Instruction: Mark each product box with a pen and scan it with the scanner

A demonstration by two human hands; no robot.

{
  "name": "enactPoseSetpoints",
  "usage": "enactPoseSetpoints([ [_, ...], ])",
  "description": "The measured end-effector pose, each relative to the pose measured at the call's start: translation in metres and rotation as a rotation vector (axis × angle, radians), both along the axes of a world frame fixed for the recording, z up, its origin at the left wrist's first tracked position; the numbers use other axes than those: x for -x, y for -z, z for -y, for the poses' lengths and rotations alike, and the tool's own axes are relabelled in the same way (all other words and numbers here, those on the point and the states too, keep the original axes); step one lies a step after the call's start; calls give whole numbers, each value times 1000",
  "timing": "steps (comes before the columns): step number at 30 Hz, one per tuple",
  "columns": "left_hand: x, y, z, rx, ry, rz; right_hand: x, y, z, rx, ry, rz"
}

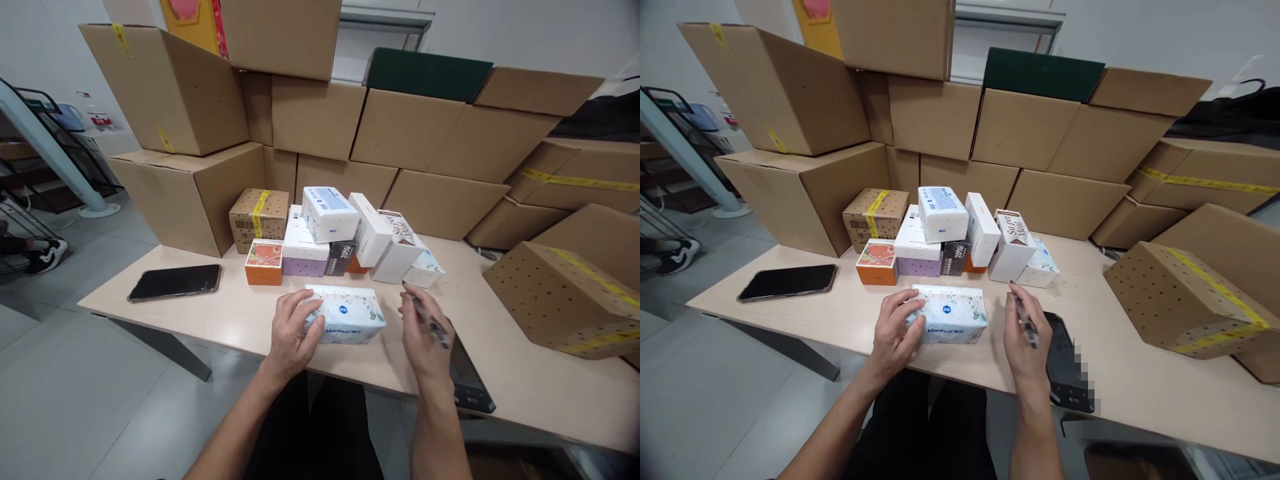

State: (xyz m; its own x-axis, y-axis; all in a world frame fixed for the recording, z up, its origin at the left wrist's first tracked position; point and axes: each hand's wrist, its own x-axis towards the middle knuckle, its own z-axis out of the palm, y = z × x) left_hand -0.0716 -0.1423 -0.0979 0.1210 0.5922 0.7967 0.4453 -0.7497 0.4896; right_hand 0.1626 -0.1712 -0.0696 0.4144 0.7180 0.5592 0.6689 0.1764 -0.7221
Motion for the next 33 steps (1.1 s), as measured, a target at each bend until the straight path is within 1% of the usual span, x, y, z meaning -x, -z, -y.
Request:
enactPoseSetpoints([
  [3,1,0,1,-46,-11,15,-20,20,8,301,-119,385],
  [5,1,-1,3,-50,-3,-17,-23,28,8,438,-136,560],
  [6,2,-2,4,-40,1,-42,-22,30,7,470,-130,616],
  [9,1,-3,5,-4,-10,-116,-17,31,0,498,-119,706],
  [12,0,-1,5,4,-28,-148,-15,29,-4,499,-130,708],
  [14,-1,0,3,0,-35,-153,-19,27,0,442,-107,686],
  [16,-1,2,1,-5,-46,-151,-28,27,13,371,-4,666],
  [18,-2,2,0,-9,-57,-148,-39,29,33,376,172,648],
  [20,-2,3,0,-11,-61,-149,-50,33,55,509,371,600],
  [22,-3,3,0,-17,-60,-154,-60,38,73,688,498,505],
  [24,-3,3,0,-26,-62,-157,-66,42,85,818,511,414],
  [25,-4,3,0,-30,-64,-159,-68,44,88,850,489,387],
  [26,-4,4,0,-34,-65,-160,-69,45,89,861,464,376],
  [28,-4,4,0,-33,-67,-162,-69,49,88,829,442,385],
  [31,-4,5,0,-45,-68,-164,-65,55,84,677,449,399],
  [33,-3,4,1,-64,-59,-170,-60,56,83,555,438,359],
])
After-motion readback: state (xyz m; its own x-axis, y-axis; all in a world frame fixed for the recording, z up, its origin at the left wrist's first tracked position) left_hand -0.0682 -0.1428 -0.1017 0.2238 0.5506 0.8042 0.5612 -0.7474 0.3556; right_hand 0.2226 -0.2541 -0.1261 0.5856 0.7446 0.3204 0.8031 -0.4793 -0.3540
